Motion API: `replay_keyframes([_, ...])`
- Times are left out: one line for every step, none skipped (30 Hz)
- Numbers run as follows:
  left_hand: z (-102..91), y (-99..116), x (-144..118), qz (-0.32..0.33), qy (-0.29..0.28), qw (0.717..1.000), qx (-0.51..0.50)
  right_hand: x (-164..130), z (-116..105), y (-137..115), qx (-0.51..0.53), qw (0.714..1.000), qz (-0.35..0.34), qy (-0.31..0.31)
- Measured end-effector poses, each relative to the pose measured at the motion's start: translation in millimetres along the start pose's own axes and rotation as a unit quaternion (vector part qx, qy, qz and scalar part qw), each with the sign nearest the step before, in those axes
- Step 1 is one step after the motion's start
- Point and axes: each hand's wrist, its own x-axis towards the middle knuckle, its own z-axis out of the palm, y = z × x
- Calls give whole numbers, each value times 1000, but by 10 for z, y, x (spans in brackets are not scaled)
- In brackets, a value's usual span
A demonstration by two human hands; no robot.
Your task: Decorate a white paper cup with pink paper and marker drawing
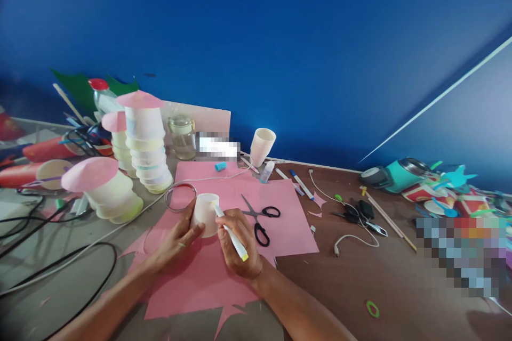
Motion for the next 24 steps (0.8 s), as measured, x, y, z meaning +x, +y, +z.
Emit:
replay_keyframes([-1,-4,0,3,0,1000,0,1,0,1,-2,1000,0,0])
replay_keyframes([-1,-9,1,4,0,1000,-2,2,0,2,-4,1000,1,-1])
replay_keyframes([-1,-16,1,4,-2,1000,-5,3,0,3,-5,1000,3,-1])
replay_keyframes([0,-24,1,2,-3,1000,-7,4,0,4,-5,1000,3,0])
replay_keyframes([2,-30,1,-1,-4,1000,-10,5,1,6,-5,1000,4,3])
replay_keyframes([4,-34,1,-5,-6,1000,-13,7,2,8,-6,1000,4,6])
replay_keyframes([6,-36,1,-7,-6,1000,-17,8,3,11,-7,1000,4,8])
replay_keyframes([9,-35,1,-8,-5,1000,-21,9,3,13,-9,1000,5,10])
replay_keyframes([10,-32,1,-8,-5,1000,-25,11,3,16,-9,1000,6,13])
replay_keyframes([10,-29,2,-7,-7,1000,-28,11,2,20,-8,1000,7,14])
replay_keyframes([9,-27,3,-6,-8,1000,-27,12,1,23,-6,1000,9,13])
replay_keyframes([8,-26,4,-5,-9,1000,-25,11,-1,26,-3,1000,12,12])
replay_keyframes([5,-28,6,-5,-11,1000,-23,10,-2,30,-1,1000,15,11])
replay_keyframes([2,-33,7,-5,-10,1000,-21,9,-4,35,1,1000,18,11])
replay_keyframes([-1,-41,8,-6,-8,1000,-20,7,-4,40,2,1000,21,11])
replay_keyframes([-3,-51,8,-6,-5,1000,-21,4,-4,45,4,1000,24,11])
replay_keyframes([-5,-61,9,-5,-2,1000,-22,1,-3,51,5,1000,26,14])
replay_keyframes([-7,-70,9,-3,-2,1000,-22,-2,-2,58,6,999,27,17])
replay_keyframes([-7,-78,10,0,0,1000,-22,-5,0,65,6,999,28,19])
replay_keyframes([-8,-84,10,3,1,1000,-20,-8,0,72,5,999,28,21])
replay_keyframes([-8,-87,10,6,3,1000,-17,-10,1,80,3,999,29,22])
replay_keyframes([-7,-87,10,7,5,1000,-14,-13,0,88,0,999,30,22])
replay_keyframes([-7,-85,9,7,7,1000,-12,-16,-1,97,-2,999,31,21])
replay_keyframes([-7,-82,7,4,7,1000,-10,-19,-3,106,-4,999,33,19])
